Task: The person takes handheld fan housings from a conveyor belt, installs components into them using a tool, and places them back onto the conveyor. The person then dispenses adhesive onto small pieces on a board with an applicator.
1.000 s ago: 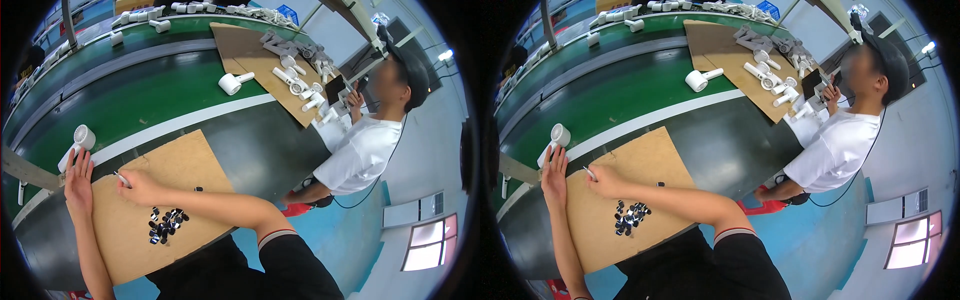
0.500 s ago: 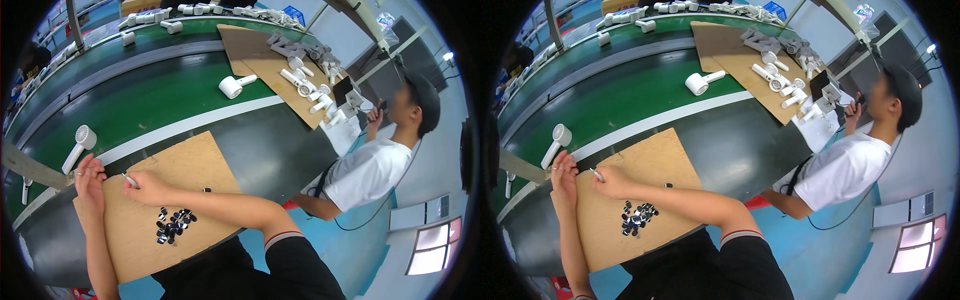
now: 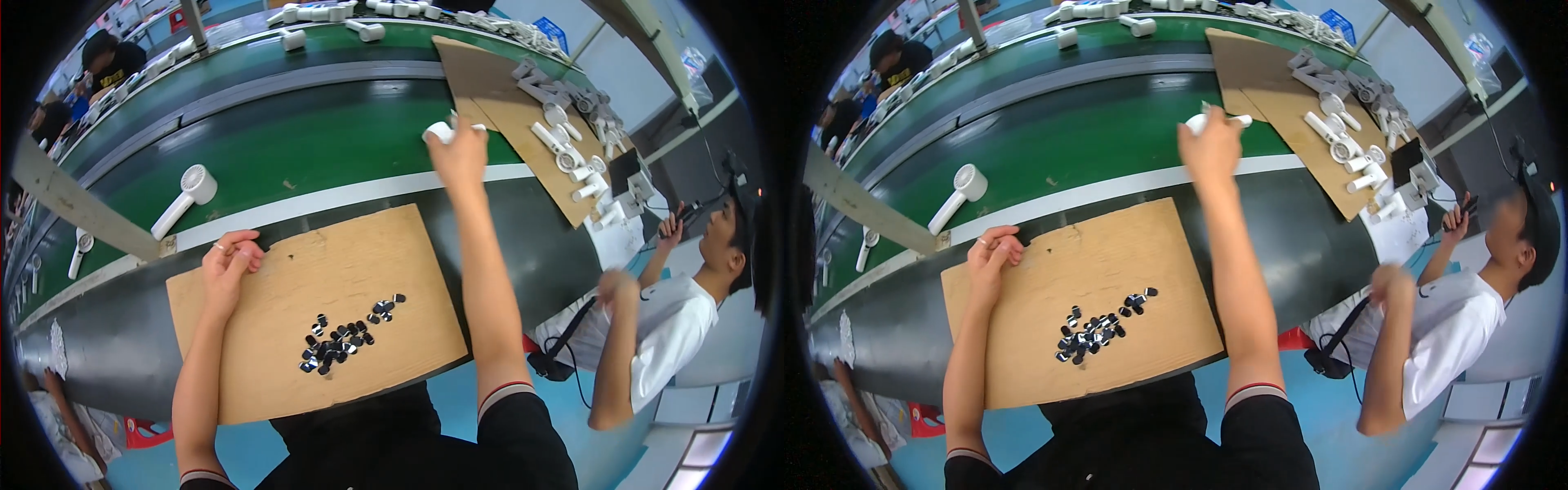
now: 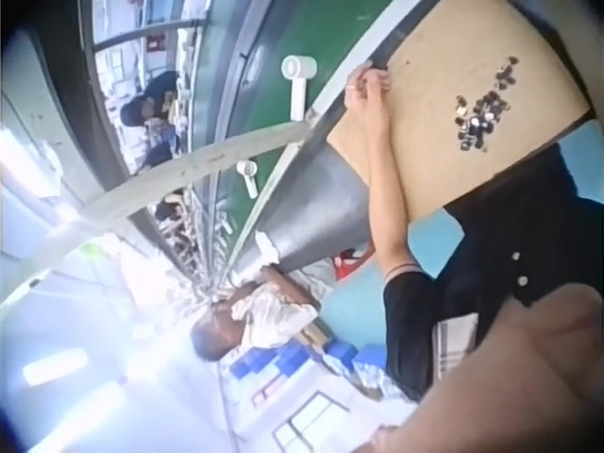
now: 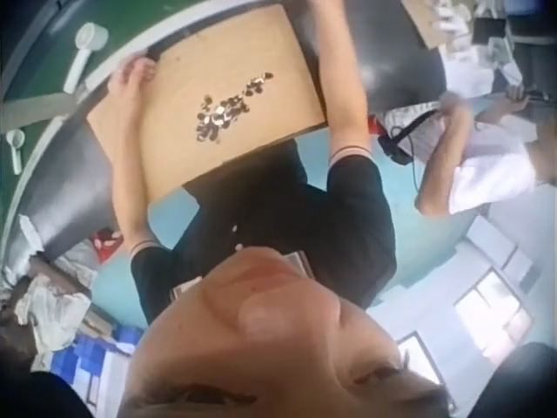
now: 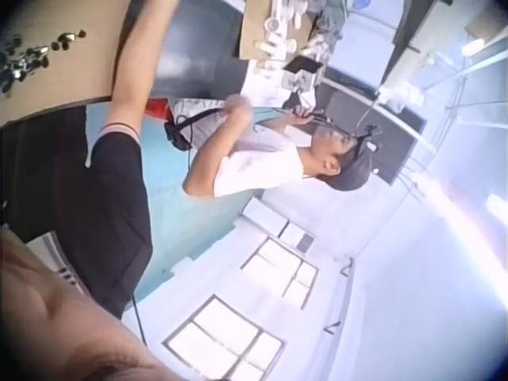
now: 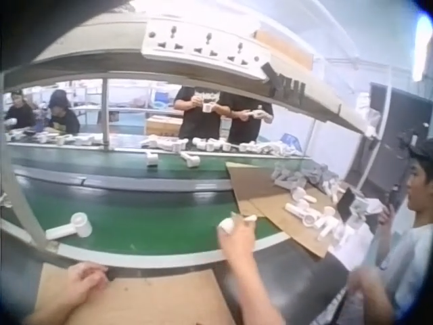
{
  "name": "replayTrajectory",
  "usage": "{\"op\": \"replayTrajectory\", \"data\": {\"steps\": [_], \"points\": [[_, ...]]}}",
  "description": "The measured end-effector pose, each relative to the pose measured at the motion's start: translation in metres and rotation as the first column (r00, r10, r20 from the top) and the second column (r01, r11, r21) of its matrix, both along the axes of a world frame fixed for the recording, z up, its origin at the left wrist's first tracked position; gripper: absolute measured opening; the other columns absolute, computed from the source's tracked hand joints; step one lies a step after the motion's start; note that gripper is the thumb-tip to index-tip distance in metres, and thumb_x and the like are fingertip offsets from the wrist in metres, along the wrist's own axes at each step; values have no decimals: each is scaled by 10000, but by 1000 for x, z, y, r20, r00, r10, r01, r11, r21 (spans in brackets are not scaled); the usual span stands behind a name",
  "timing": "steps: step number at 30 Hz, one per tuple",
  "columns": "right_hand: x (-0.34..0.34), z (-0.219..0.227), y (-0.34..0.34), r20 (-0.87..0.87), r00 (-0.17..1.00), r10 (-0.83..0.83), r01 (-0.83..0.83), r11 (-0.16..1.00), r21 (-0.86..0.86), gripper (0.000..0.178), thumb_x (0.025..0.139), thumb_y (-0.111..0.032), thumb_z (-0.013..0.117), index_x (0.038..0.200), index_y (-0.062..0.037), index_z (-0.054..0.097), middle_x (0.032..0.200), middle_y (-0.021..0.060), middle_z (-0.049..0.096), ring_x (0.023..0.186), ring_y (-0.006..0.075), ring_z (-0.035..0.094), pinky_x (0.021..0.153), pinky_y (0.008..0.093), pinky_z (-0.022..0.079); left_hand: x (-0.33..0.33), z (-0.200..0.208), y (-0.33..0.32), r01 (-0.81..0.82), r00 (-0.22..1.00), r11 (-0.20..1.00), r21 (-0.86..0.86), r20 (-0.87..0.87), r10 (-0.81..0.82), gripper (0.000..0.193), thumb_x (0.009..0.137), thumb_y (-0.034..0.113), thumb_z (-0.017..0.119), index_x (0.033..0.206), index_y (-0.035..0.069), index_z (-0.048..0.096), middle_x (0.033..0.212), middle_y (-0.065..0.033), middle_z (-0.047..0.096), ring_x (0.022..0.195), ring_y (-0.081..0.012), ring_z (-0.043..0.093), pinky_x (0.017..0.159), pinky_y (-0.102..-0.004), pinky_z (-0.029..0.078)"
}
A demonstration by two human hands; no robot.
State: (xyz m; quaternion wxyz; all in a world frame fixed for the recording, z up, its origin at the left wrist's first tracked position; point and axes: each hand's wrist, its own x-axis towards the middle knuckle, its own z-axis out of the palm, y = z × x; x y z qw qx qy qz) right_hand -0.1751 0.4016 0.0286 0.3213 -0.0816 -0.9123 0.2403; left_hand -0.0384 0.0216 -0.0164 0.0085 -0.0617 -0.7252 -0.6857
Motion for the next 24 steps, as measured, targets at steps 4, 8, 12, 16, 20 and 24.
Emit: {"op": "replayTrajectory", "data": {"steps": [4, 8, 12, 16, 20, 24], "points": [[-25, -54, 47, 164, 985, 51, -44, 998, -49, 654, 751, -345, 821, 1236, 16, 570, 1118, 306, 636, 1044, 454, 611, 901, 481, 503, -5, -7, 8, 45, 998, 999, -6, -39, -45, 249, 961, 91, 577, 1180, -18, 621, 900, -67, 660, 794, -95, 595, 726, -230, 493], [-30, -43, 16, 105, 992, 71, -49, 979, -196, 601, 787, -337, 793, 1210, 30, 575, 1103, 266, 671, 1034, 411, 649, 885, 449, 508, -1, 5, 7, 9, 999, 1000, 1, -52, -9, 316, 963, 36, 555, 1272, -25, 558, 902, -77, 660, 816, -114, 616, 741, -247, 515], [-16, -28, -7, 201, 950, 240, -170, 935, -311, 603, 742, -346, 820, 1209, -25, 614, 1030, 184, 712, 956, 319, 694, 842, 382, 525, 5, 3, 14, 8, 995, 1000, 12, -95, -7, 426, 952, 7, 565, 1369, -16, 481, 965, -93, 654, 896, -130, 635, 777, -259, 519], [9, 7, -77, -8, 828, 561, -384, 557, -737, 530, 822, -338, 805, 1175, 15, 627, 896, 68, 684, 758, 119, 606, 680, 264, 495, 14, 8, 17, 15, 993, 999, 33, -116, -11, 569, 980, 186, 571, 1478, 20, 350, 1158, -160, 646, 1040, -204, 646, 847, -320, 522], [69, 18, -145, -43, 600, 798, -612, 424, -668, 534, 865, -367, 772, 1192, 10, 583, 865, 69, 662, 743, 110, 577, 671, 287, 490, 17, 12, 35, 18, 979, 759, 651, 142, -145, 679, 1005, 549, 373, 1483, 69, 334, 1331, -235, 560, 1223, -332, 573, 919, -463, 529], [97, 46, -146, 259, 327, 909, -717, 418, -558, 268, 860, -294, 727, 889, -30, 690, 748, 71, 657, 669, 149, 581, 637, 313, 473, 12, 5, 2, -90, 974, 703, 706, 210, -86, 519, 1021, 461, 373, 1373, 88, 447, 1136, -184, 663, 987, -283, 686, 731, -353, 541]]}}
